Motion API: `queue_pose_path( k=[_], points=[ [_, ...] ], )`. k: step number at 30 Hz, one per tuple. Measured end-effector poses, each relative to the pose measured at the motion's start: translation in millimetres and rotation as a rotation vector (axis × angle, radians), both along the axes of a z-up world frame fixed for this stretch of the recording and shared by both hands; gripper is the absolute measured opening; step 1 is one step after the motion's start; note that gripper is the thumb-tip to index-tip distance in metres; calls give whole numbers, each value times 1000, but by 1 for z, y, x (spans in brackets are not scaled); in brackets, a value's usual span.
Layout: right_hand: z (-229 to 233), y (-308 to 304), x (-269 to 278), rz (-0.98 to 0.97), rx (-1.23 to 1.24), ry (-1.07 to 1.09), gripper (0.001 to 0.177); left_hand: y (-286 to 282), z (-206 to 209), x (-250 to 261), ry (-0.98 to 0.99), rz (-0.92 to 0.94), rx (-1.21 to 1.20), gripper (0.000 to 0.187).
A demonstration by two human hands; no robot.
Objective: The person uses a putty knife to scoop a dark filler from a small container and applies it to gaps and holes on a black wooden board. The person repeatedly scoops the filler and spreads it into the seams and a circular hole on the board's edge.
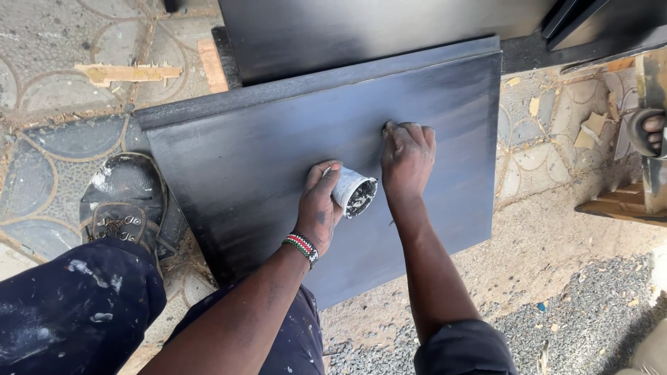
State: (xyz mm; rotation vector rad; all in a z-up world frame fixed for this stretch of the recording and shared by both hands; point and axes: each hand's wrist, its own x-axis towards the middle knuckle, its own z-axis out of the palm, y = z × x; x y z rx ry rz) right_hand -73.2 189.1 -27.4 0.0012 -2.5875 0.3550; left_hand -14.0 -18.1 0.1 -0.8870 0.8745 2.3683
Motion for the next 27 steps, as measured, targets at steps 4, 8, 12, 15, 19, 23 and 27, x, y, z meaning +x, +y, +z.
queue_pose_path(
  k=[4,8,12,15,19,23,27],
  points=[
    [-7,2,4,1,27,-3,4,-1,3,0,-2,-19,-13,34],
    [6,-5,9,21,-85,-21,10,-4,-3,3,4,-36,-18,34],
    [43,-19,-10,153,-311,-80,12,-19,1,-9,10,-27,-18,34],
    [49,-26,-45,252,-288,-178,14,-34,9,-23,-16,53,-21,36],
    [40,-11,-83,-3,-189,-565,13,-56,19,-37,-11,126,-60,37],
    [35,-48,-71,117,12,-677,9,-71,41,-54,-21,224,-74,37],
    [86,-70,-54,169,227,-794,39,-76,44,-69,-29,270,-39,35]
  ],
)
